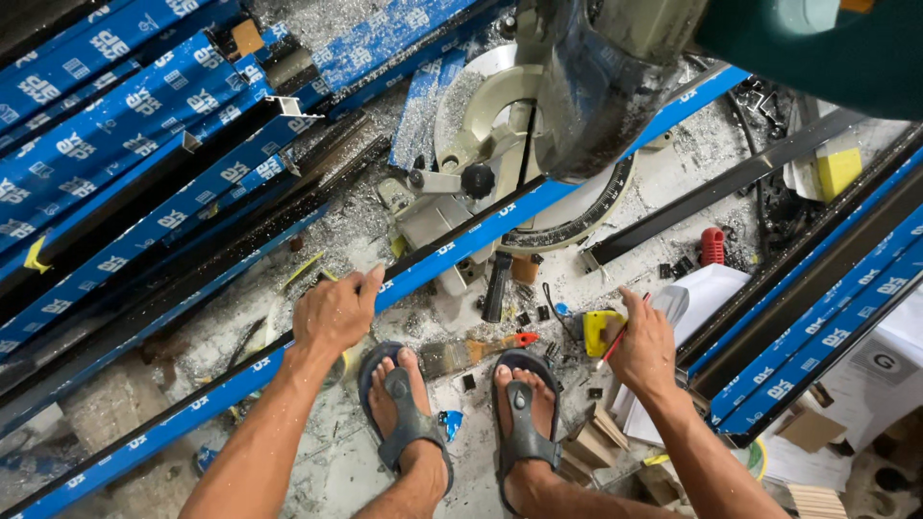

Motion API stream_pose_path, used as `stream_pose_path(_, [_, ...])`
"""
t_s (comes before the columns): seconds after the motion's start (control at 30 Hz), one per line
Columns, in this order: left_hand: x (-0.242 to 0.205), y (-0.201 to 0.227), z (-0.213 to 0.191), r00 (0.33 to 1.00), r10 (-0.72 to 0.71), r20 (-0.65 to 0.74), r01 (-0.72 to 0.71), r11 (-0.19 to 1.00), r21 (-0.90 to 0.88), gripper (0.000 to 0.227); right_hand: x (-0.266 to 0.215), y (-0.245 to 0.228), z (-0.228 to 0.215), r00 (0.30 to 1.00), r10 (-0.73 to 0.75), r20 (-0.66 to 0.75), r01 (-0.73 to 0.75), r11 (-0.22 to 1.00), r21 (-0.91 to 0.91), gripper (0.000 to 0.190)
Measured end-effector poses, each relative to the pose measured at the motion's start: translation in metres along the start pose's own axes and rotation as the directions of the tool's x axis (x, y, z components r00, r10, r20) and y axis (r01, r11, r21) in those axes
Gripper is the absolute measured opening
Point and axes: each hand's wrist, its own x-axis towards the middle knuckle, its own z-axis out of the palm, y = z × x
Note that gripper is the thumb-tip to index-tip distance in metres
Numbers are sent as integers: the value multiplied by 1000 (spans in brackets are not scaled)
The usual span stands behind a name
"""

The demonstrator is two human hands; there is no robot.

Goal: The person measures blue-wrapped metal profiles with a tape measure, marks them with a pencil, and cuts them using a miter saw while clearing shavings with a brush.

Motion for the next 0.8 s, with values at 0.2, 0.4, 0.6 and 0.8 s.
stream_pose_path(0.2, [-5,-1,-1,999,-3,-36,-2,987,-162,83,11,27,7,986,142,93,-125,979,-163,78])
stream_pose_path(0.4, [-15,-16,4,944,176,-279,-242,945,-221,60,14,19,0,983,123,137,-108,988,-113,88])
stream_pose_path(0.6, [-17,-62,55,836,173,-521,-227,973,-42,48,15,30,6,989,65,131,-58,997,-57,84])
stream_pose_path(0.8, [-23,-48,49,619,424,-661,-283,906,316,78,9,-15,-35,989,97,111,-101,994,37,90])
